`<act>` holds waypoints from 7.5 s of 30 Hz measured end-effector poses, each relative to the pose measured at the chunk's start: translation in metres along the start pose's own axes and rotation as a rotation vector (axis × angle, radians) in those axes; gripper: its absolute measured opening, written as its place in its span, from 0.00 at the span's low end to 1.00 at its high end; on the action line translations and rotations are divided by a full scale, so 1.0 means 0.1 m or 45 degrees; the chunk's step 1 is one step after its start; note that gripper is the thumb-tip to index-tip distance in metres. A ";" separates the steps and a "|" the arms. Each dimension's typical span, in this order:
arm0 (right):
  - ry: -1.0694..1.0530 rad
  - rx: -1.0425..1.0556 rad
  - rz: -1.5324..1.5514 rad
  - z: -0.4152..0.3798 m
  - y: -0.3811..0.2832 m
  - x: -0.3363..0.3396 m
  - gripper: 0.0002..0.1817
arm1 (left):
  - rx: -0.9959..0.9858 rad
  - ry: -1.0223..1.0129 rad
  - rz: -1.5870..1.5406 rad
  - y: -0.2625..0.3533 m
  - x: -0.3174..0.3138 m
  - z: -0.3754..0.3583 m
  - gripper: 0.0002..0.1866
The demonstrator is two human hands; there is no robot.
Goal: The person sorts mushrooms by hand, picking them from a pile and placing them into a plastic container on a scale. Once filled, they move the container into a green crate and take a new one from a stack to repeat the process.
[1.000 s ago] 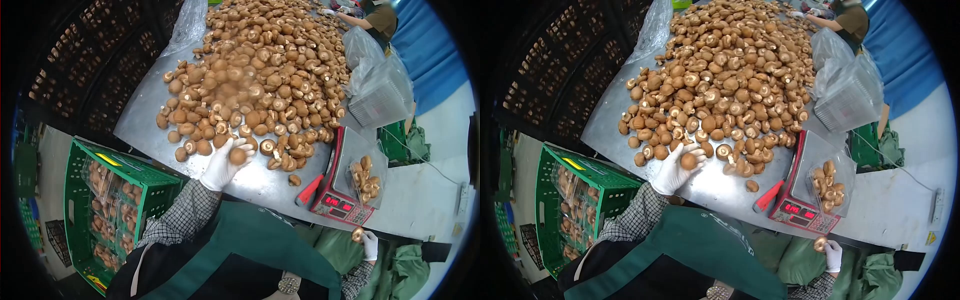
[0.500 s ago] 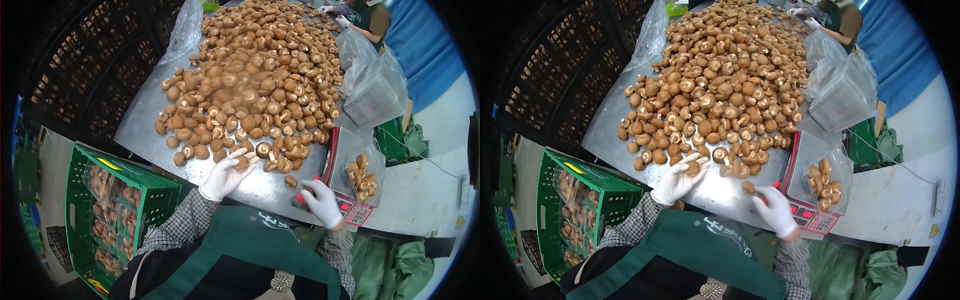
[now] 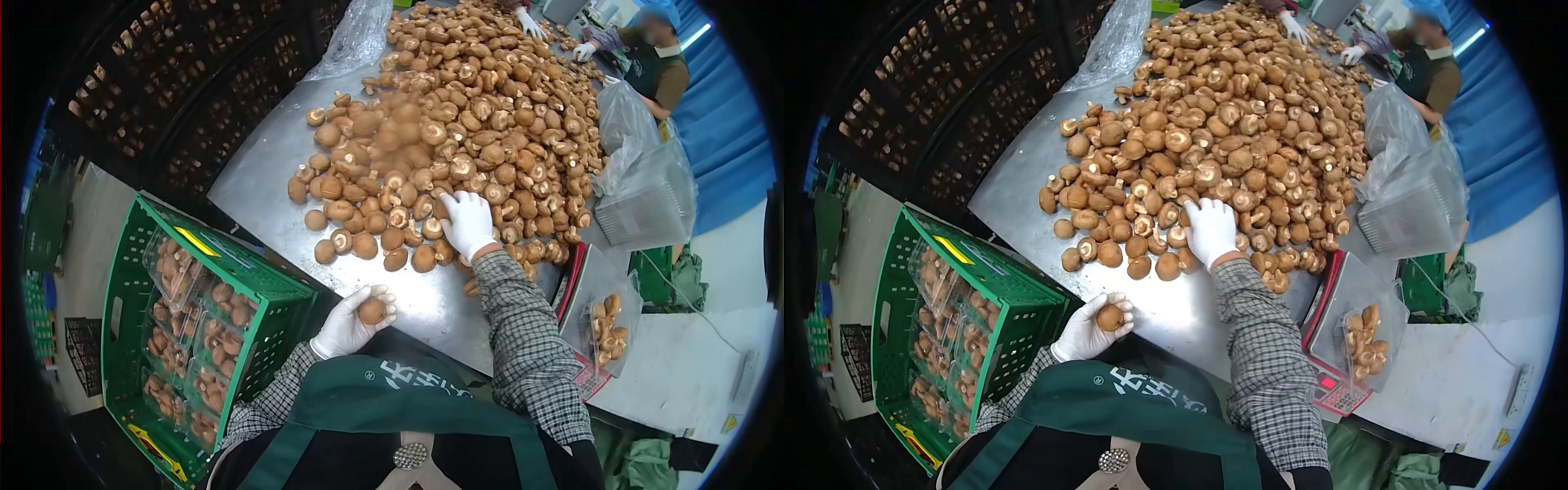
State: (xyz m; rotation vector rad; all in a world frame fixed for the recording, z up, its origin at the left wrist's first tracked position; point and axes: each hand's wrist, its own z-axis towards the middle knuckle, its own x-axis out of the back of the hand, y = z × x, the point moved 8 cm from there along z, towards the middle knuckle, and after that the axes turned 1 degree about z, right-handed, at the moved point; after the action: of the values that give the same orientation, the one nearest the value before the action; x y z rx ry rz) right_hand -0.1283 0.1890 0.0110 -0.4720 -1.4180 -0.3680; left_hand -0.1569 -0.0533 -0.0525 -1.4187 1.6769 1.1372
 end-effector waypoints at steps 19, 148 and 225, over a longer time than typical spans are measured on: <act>0.017 0.317 0.648 -0.76 -0.73 0.77 0.22 | 0.074 -0.052 0.158 -0.15 -0.66 0.80 0.30; 1.495 -1.028 0.747 -4.43 2.06 1.78 0.20 | 0.490 -0.781 0.538 -2.49 -3.57 1.82 0.32; 0.850 -1.573 0.155 -5.79 2.19 1.55 0.27 | -1.099 -1.138 3.020 -1.81 -1.45 0.64 0.24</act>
State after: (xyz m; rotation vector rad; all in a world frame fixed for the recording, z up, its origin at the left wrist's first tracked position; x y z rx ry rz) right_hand 0.4951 0.0805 0.0939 -1.2705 -0.3700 -1.1806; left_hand 0.0459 0.0581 0.0142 1.7710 1.4127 2.8871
